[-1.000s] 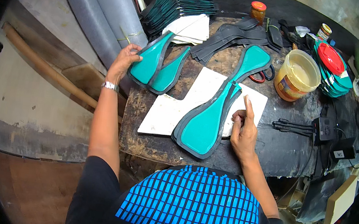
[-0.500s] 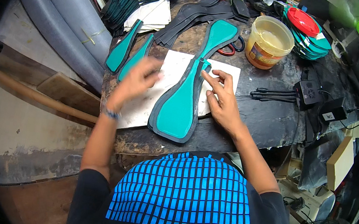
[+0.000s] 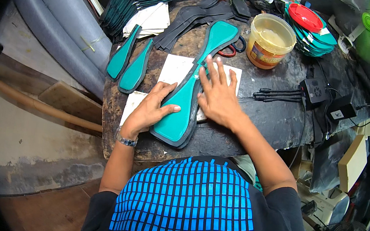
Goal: The person repeatedly picks up teal and black insole-like components, aligns them, and presses them together on a workbench. They handle multiple units one at a time, turning them over and stacking the assembled pairs on the table.
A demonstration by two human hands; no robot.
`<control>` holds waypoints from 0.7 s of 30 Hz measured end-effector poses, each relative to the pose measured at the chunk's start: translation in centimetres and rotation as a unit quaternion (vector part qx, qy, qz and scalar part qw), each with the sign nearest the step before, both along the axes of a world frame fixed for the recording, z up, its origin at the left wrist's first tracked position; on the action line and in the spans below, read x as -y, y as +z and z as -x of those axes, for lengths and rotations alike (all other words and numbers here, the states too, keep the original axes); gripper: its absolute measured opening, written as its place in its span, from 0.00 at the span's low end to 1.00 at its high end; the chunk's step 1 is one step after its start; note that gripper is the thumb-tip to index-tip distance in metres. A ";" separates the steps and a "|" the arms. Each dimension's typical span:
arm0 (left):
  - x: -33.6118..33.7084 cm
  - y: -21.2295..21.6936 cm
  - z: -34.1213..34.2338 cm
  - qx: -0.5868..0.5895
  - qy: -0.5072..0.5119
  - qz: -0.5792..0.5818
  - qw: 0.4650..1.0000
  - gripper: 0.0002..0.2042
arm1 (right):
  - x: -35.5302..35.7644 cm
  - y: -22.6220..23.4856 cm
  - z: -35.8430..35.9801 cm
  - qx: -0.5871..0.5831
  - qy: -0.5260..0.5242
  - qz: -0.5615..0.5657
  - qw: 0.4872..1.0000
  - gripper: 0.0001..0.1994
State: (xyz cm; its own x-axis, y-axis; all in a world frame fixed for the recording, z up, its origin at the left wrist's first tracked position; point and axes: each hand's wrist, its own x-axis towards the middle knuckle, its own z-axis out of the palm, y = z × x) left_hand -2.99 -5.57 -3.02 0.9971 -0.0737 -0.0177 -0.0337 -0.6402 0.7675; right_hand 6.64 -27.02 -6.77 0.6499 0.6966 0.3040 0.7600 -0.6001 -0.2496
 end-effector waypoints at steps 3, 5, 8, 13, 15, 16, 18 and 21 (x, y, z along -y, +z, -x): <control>0.0 0.3 -0.2 -0.028 -0.001 0.008 1.000 0.33 | 0.7 0.3 1.5 -0.057 0.034 0.069 0.995 0.32; 0.0 0.8 -0.4 -0.041 -0.006 0.001 0.999 0.33 | 1.0 0.1 1.0 0.005 0.008 0.009 1.000 0.30; 0.2 1.8 -0.5 -0.052 0.004 -0.105 0.993 0.33 | 0.8 -0.3 -1.7 0.031 -0.013 -0.014 0.999 0.26; 0.4 2.8 -1.1 -0.083 0.000 -0.126 0.989 0.33 | 0.5 -0.4 -4.5 0.087 0.005 0.029 0.996 0.24; 0.3 2.6 -1.3 -0.082 0.002 -0.115 0.990 0.32 | 0.9 -0.2 -4.8 0.113 0.035 0.016 0.993 0.25; 0.2 2.5 -1.5 -0.084 0.005 -0.111 0.990 0.31 | 1.1 -0.1 -4.7 0.082 0.035 0.034 0.995 0.25; 0.1 2.2 -1.6 -0.095 0.016 -0.086 0.992 0.30 | 1.6 0.0 -4.4 0.054 0.040 0.042 0.997 0.25; 0.1 2.1 -1.5 -0.117 0.040 -0.018 0.992 0.31 | 2.1 -0.4 -3.0 0.071 0.051 0.032 0.996 0.26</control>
State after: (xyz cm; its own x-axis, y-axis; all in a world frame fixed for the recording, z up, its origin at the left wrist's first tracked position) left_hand -1.46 -5.65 -0.90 0.9680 0.0096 -0.2508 0.1943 -0.6611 0.7247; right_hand 9.64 -29.14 -7.18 0.5276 0.7779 0.3414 0.8432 -0.5284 -0.0990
